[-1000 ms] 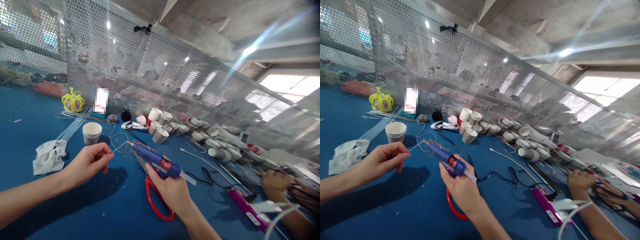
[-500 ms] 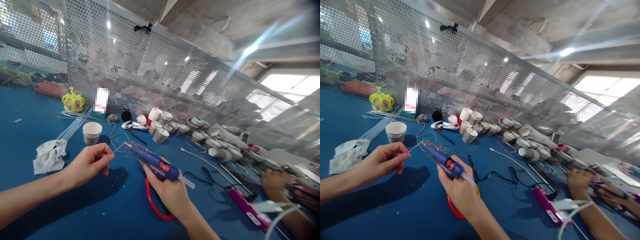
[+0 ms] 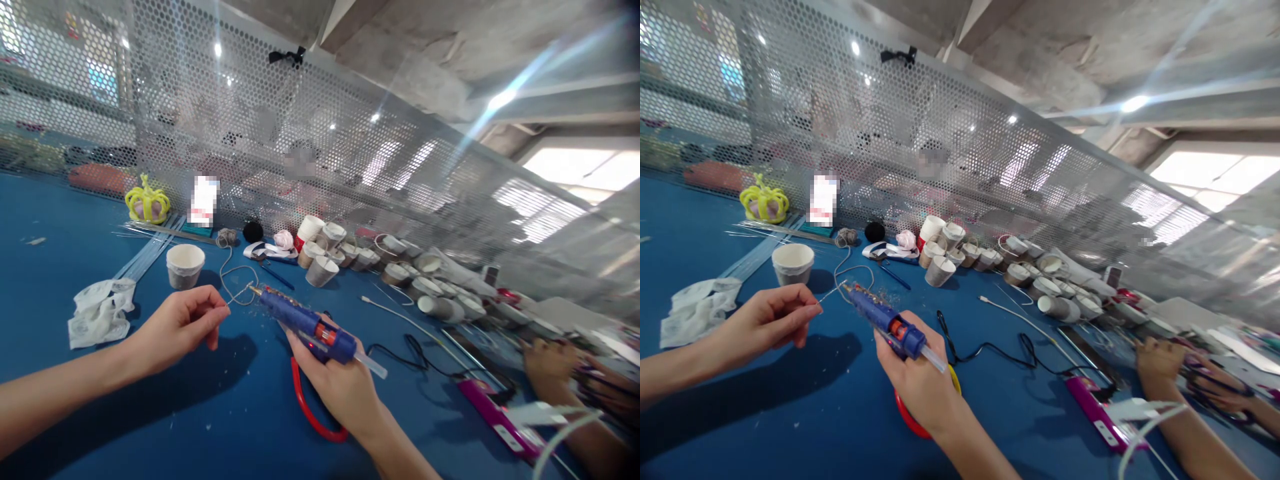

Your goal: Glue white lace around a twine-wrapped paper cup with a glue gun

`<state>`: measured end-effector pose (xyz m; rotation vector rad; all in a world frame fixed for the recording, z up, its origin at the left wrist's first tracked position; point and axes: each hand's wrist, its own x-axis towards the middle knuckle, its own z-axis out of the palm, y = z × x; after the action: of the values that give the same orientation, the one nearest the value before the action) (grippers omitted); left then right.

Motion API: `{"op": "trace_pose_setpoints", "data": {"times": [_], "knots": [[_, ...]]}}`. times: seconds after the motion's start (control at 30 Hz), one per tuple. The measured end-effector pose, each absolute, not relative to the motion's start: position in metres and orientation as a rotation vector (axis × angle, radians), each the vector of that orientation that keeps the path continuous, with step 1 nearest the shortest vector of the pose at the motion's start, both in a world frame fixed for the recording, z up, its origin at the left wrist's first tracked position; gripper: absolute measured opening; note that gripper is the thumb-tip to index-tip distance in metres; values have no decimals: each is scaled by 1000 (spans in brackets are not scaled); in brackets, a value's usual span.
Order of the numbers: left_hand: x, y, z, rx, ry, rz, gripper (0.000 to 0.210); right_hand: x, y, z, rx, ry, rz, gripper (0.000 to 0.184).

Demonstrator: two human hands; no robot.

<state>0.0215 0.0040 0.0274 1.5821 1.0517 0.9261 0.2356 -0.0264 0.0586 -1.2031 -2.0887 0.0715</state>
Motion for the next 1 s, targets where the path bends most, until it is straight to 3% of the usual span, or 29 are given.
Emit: {"op": "trace_pose_setpoints", "data": {"times": [0.37,0.73,0.93,1.0], "knots": [[21,3,31,1478,991,846,27,250,-20,46,-1098,-2171,-263,28],[20,5,28,1429,928,855,27,241,-26,43,-1285,-2000,172,13],[21,9,25,1402,945,887,27,247,-16,57,-1334,-1704,755,21],[21,9,25,1405,955,903,28,255,-6,60,-1308,-1624,814,24]]}}
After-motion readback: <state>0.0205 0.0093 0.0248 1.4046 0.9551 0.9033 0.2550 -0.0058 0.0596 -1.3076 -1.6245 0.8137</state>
